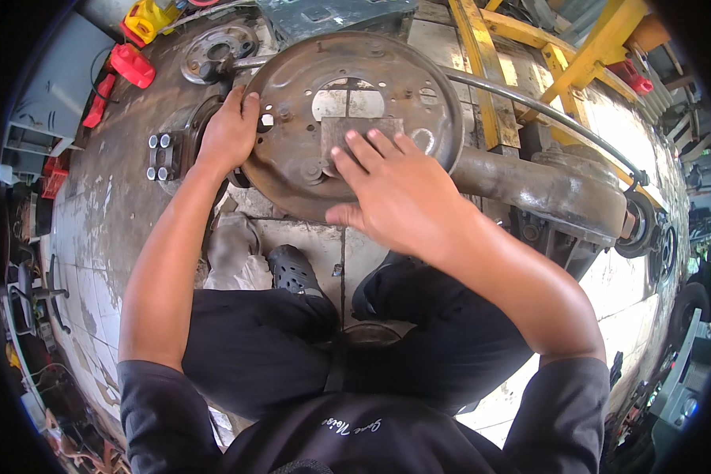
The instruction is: The person scrubs a circular metal brake drum with a small abrasive pad, then wipes it with a cloth. The person repeats the scrubbing and wiping on the same part.
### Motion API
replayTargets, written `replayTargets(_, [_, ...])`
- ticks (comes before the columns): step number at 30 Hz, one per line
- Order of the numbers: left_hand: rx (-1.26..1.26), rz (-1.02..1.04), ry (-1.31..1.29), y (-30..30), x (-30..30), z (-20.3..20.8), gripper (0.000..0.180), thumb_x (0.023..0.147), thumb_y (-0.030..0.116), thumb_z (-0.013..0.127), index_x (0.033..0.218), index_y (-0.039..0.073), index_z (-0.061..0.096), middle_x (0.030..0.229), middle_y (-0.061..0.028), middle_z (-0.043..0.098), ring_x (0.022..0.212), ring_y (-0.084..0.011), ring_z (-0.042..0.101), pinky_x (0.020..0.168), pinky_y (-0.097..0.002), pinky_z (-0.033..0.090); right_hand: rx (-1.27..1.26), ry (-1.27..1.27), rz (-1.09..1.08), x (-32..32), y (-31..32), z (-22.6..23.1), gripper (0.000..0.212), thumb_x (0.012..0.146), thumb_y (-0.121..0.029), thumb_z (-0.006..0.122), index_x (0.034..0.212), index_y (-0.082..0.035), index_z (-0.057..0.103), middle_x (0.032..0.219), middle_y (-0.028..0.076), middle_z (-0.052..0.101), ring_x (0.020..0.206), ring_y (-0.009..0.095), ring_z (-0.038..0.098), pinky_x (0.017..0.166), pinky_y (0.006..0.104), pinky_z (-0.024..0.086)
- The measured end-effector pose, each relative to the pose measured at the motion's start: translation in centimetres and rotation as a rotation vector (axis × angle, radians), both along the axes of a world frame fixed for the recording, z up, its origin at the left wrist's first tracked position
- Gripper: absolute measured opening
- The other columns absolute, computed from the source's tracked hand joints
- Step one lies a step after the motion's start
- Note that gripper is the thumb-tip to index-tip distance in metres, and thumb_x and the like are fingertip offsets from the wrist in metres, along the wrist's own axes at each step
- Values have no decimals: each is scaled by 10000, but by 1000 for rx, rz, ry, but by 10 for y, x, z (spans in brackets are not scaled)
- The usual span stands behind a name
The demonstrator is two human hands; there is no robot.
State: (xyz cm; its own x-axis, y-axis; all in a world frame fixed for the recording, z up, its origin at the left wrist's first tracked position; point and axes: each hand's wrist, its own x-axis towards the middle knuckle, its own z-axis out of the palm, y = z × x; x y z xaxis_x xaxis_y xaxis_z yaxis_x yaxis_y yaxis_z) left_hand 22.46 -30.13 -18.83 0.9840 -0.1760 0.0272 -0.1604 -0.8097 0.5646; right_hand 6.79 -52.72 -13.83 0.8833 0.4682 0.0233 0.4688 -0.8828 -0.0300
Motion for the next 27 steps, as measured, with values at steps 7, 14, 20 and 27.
replayTargets(7, [7, -2, -12, 0, 0, -1, 595, 1024, 409, 365, 1402, -42, 449, 1206, -343, 611, 1158, -484, 575, 1008, -516, 434, -80, -52, -20, -4, 7, -6, 723, 952, -564, 507, 1389, 11, 523, 1432, 191, 537, 1328, 354, 508, 1128, 495, 360])
replayTargets(14, [11, 10, 7, 1, 6, 1, 607, 1023, 411, 359, 1413, -48, 438, 1227, -347, 599, 1174, -481, 566, 1019, -511, 427, -171, -41, -48, -4, 7, 3, 798, 968, -619, 416, 1399, 47, 499, 1459, 191, 512, 1338, 347, 497, 1162, 511, 294])
replayTargets(20, [13, -10, -21, 0, 7, 0, 611, 1022, 410, 358, 1420, -48, 430, 1228, -349, 599, 1181, -484, 562, 1022, -507, 425, -158, -148, -102, 6, 3, -1, 818, 961, -636, 421, 1380, 58, 524, 1414, 225, 545, 1315, 354, 515, 1163, 531, 279])
replayTargets(27, [6, 4, 11, -1, 8, 0, 622, 1020, 435, 375, 1424, -33, 445, 1267, -332, 587, 1216, -467, 548, 1043, -479, 412, -179, -61, -109, 6, 3, 4, 816, 974, -635, 391, 1343, 74, 554, 1360, 246, 582, 1279, 372, 548, 1166, 536, 275])
